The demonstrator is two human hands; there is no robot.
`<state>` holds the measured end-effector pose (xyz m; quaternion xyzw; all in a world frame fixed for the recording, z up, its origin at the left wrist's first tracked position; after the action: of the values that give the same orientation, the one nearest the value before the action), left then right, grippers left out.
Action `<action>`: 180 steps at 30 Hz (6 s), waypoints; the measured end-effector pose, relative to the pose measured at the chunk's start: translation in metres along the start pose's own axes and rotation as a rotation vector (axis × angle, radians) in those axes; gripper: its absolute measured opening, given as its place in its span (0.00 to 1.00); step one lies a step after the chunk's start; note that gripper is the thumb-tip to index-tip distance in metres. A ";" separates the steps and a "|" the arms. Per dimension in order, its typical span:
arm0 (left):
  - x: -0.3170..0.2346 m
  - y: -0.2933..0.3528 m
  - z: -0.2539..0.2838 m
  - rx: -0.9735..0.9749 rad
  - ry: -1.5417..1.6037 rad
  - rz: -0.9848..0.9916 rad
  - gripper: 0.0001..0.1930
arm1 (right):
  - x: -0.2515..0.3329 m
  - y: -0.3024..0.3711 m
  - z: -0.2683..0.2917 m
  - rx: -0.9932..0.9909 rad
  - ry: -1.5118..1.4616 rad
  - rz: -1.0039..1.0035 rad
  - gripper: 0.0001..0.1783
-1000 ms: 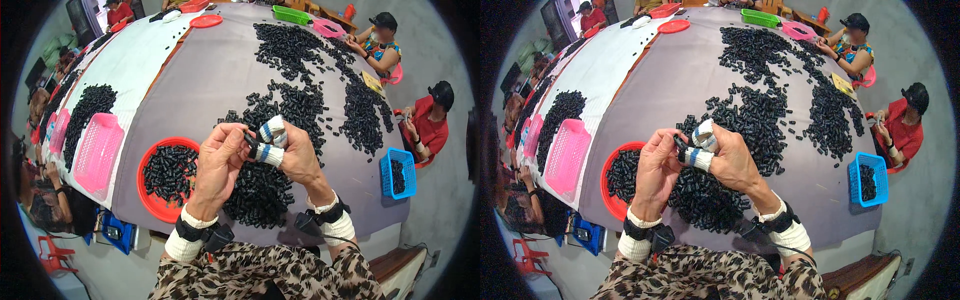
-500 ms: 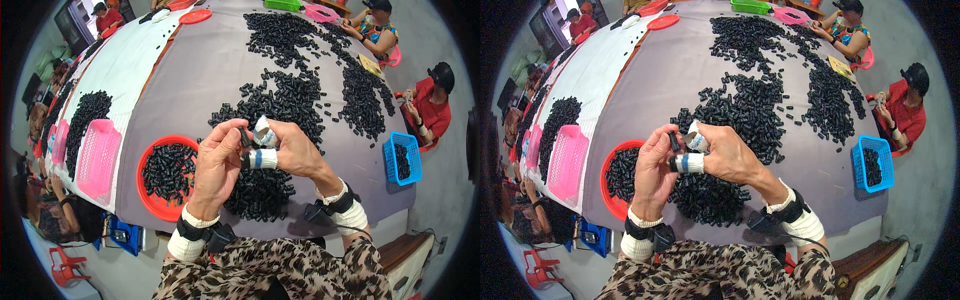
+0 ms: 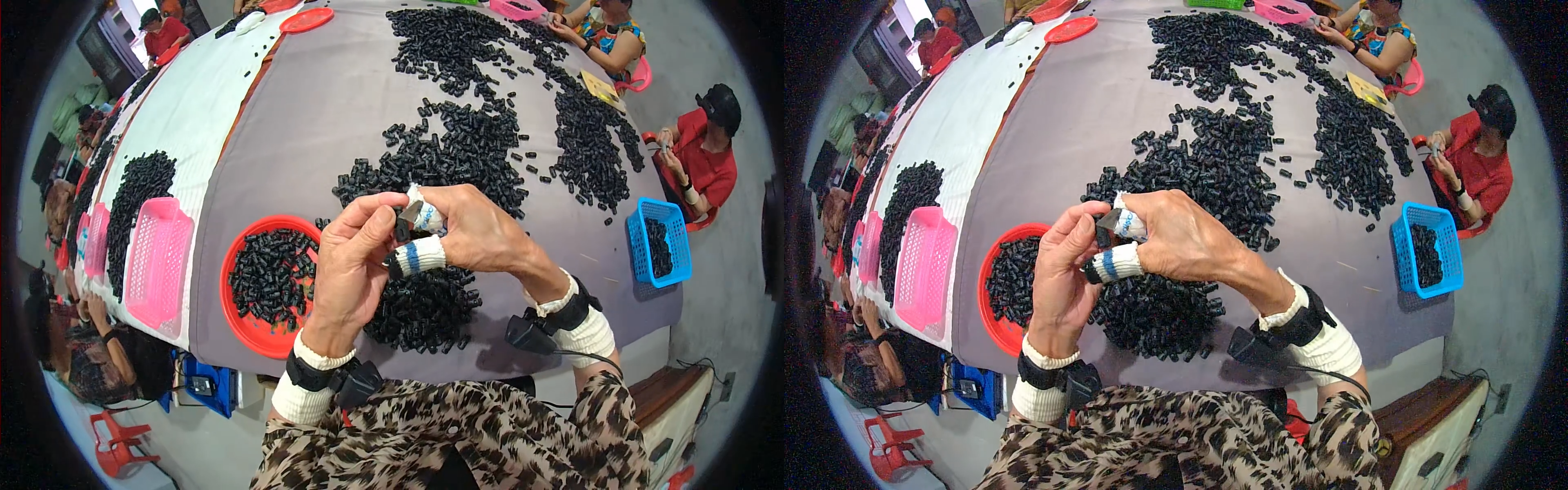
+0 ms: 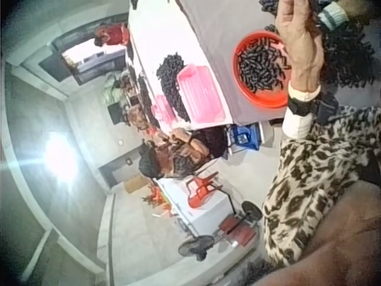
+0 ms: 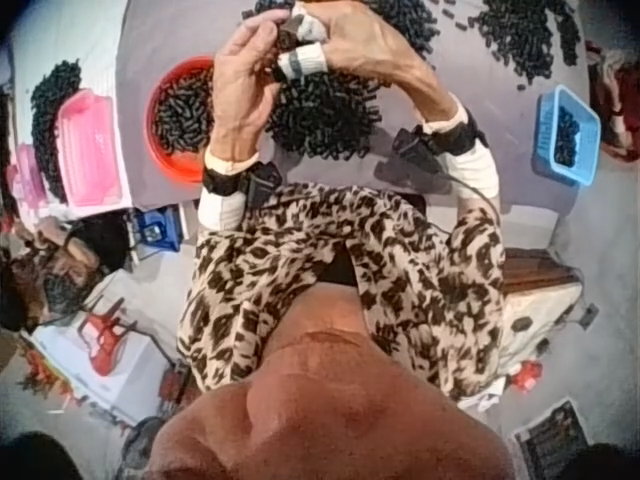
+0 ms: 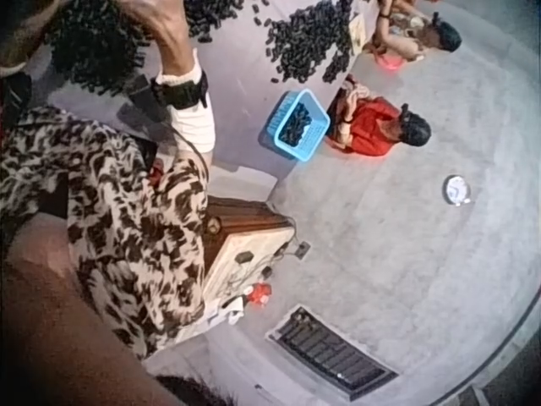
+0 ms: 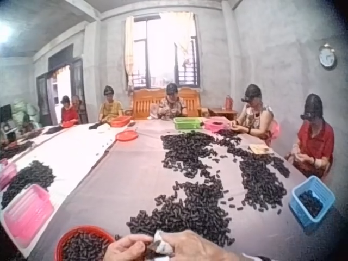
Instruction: The person is assembling small black shoe components onto a white spool.
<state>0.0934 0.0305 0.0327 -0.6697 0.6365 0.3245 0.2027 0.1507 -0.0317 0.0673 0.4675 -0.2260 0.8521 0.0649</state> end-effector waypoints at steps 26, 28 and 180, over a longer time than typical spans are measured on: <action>0.008 -0.004 0.010 -0.051 -0.025 0.020 0.09 | 0.004 0.007 -0.002 0.020 -0.004 0.027 0.20; 0.009 -0.003 0.001 -0.004 0.006 0.034 0.09 | 0.007 0.007 0.000 -0.006 -0.055 0.013 0.21; 0.039 -0.003 0.003 -0.002 0.019 0.077 0.11 | -0.011 0.027 0.002 0.013 0.086 0.046 0.21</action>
<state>0.0949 0.0047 0.0025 -0.6478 0.6635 0.3264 0.1835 0.1500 -0.0553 0.0507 0.4258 -0.2282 0.8740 0.0520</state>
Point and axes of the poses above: each hand's wrist, its own y-axis away from the middle knuckle, its own z-axis out of the back of the hand, x = y × z, the point moved 10 cm from there along -y, towards the middle knuckle, and after that the axes turned 13 degrees about z, right-handed, at the moved point
